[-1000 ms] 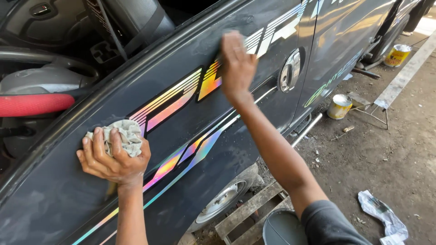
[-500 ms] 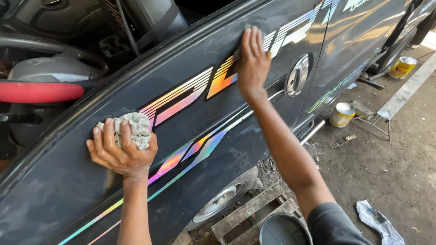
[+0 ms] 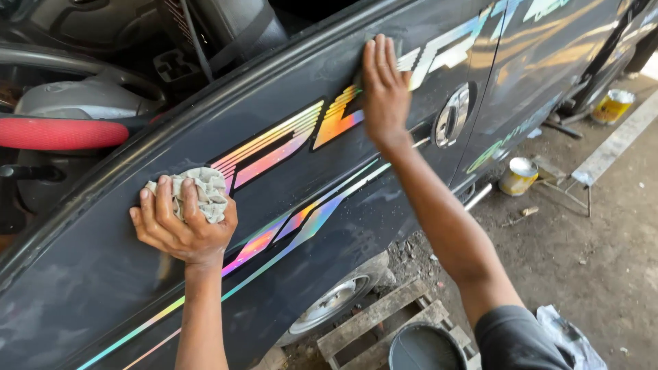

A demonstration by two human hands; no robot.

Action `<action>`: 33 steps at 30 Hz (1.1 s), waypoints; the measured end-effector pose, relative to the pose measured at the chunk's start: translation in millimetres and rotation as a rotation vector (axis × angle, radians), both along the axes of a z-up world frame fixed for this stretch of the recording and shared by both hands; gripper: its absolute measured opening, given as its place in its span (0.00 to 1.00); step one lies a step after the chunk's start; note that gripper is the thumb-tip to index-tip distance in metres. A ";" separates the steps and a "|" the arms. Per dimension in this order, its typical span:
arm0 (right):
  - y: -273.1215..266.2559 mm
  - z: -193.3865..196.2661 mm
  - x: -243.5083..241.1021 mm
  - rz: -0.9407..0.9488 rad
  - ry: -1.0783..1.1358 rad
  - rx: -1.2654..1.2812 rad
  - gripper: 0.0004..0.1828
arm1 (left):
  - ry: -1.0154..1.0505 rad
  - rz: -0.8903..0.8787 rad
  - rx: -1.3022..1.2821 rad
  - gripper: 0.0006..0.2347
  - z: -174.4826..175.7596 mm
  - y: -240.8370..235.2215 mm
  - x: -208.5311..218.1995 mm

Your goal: The person cleans the side of a black Hyundai vehicle using a cloth and a small pad. They wipe the surface around the fuel cap and the iridescent 'PORTER' lettering, repeatedly dipping the cloth into a bucket of liquid placed on a wooden pallet.

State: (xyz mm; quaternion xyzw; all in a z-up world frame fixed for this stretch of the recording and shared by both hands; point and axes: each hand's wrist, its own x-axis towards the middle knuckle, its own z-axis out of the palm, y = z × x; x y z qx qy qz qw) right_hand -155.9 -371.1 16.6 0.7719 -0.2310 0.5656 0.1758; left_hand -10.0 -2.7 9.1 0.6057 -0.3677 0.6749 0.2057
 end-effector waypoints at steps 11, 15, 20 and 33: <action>40.4 -2.4 -5.4 -0.082 0.166 -0.037 0.43 | -0.002 0.000 0.014 0.15 0.3 1.0 2.7; 16.0 0.1 7.6 0.029 -0.009 -0.067 0.38 | 0.014 0.016 0.002 0.16 -1.0 3.3 1.2; 45.0 7.7 -16.0 -0.058 0.245 -0.066 0.44 | 0.006 -0.003 0.006 0.16 -1.4 2.8 1.3; 54.2 3.2 1.9 -0.067 0.060 0.048 0.42 | -0.002 -0.016 -0.020 0.15 -1.0 0.8 2.6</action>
